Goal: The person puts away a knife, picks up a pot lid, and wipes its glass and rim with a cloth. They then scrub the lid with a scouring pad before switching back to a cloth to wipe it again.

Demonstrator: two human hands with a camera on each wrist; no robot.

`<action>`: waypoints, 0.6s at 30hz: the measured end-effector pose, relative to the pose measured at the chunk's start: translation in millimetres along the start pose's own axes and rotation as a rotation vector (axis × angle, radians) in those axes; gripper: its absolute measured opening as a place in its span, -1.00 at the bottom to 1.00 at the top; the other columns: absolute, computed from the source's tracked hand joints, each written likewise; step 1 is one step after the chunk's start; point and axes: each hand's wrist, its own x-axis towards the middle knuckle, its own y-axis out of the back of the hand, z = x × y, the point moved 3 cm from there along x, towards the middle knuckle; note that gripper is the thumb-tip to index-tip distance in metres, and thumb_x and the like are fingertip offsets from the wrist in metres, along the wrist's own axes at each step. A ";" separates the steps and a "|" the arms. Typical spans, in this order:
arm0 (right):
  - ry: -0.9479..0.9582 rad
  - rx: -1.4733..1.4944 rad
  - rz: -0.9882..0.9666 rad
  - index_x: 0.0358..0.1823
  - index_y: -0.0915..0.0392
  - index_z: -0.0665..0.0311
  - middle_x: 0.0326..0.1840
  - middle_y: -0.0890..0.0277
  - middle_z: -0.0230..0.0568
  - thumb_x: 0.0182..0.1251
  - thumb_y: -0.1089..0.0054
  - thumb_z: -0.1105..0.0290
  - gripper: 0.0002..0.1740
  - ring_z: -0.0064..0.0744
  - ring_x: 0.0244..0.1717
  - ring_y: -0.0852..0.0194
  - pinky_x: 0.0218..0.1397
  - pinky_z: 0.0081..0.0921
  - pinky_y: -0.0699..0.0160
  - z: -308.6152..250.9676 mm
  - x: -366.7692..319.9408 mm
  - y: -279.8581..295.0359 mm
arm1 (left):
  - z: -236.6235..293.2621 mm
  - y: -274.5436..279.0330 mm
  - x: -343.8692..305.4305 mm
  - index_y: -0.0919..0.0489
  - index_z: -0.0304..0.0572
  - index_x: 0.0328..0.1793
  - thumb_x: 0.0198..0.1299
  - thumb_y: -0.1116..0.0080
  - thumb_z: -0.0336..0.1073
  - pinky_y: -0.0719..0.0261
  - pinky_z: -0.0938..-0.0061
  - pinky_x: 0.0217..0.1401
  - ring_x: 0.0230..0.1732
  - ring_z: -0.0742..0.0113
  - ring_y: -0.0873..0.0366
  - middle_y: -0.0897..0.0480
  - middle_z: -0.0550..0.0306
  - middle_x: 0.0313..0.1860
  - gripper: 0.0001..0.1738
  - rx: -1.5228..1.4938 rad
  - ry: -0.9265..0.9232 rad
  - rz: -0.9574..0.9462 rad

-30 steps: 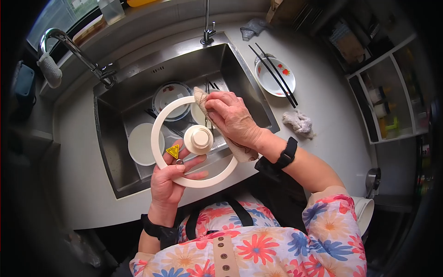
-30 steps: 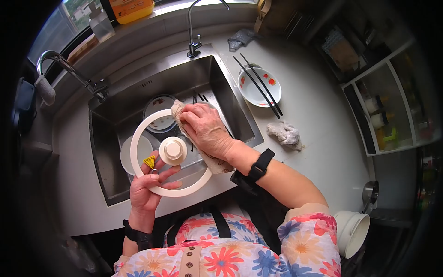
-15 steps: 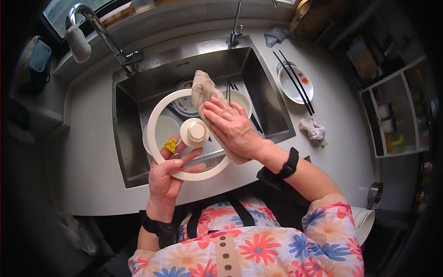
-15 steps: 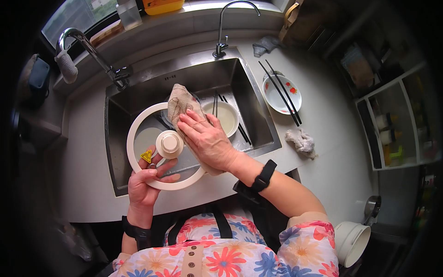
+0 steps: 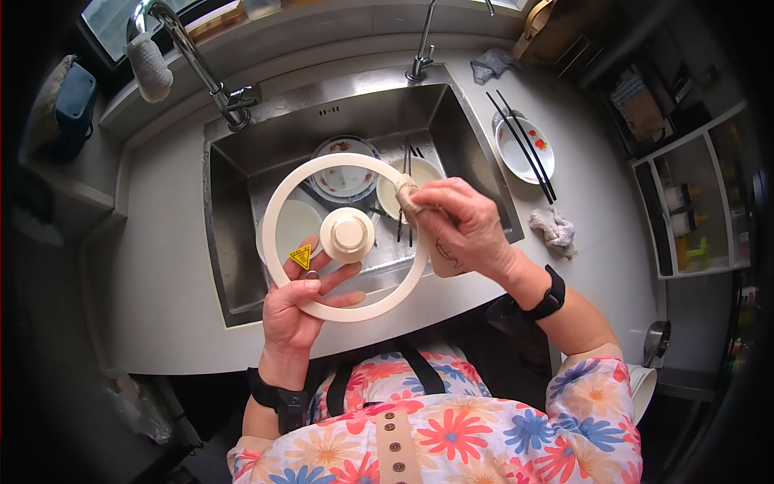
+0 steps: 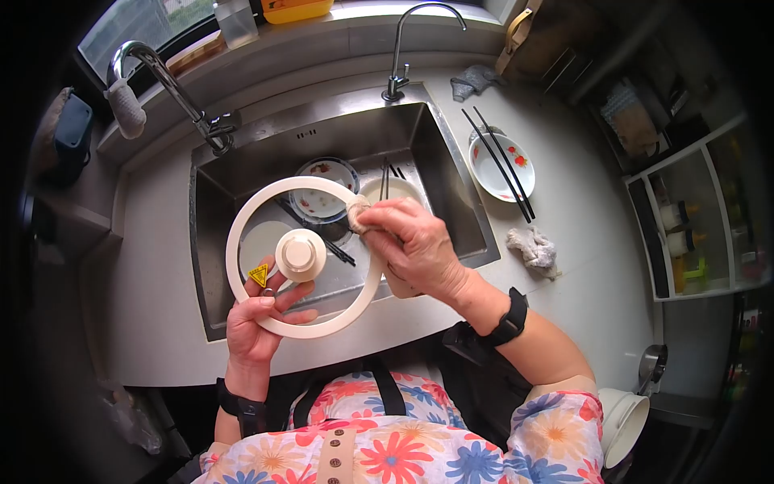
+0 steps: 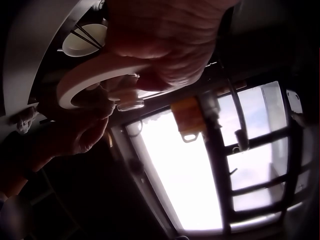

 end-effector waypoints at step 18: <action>0.293 0.022 -0.353 -0.20 -0.66 0.11 -0.14 -0.53 -0.33 0.08 -0.33 0.47 -0.78 -0.28 -0.06 -0.46 0.04 -0.36 -0.50 -10.6 33.0 -40.2 | -9.7 -10.4 1.1 -0.25 -0.52 0.32 -0.05 0.11 -0.69 -0.71 -0.04 -0.08 0.09 -0.33 -0.51 -0.38 -0.42 0.21 -0.33 0.152 0.222 -0.163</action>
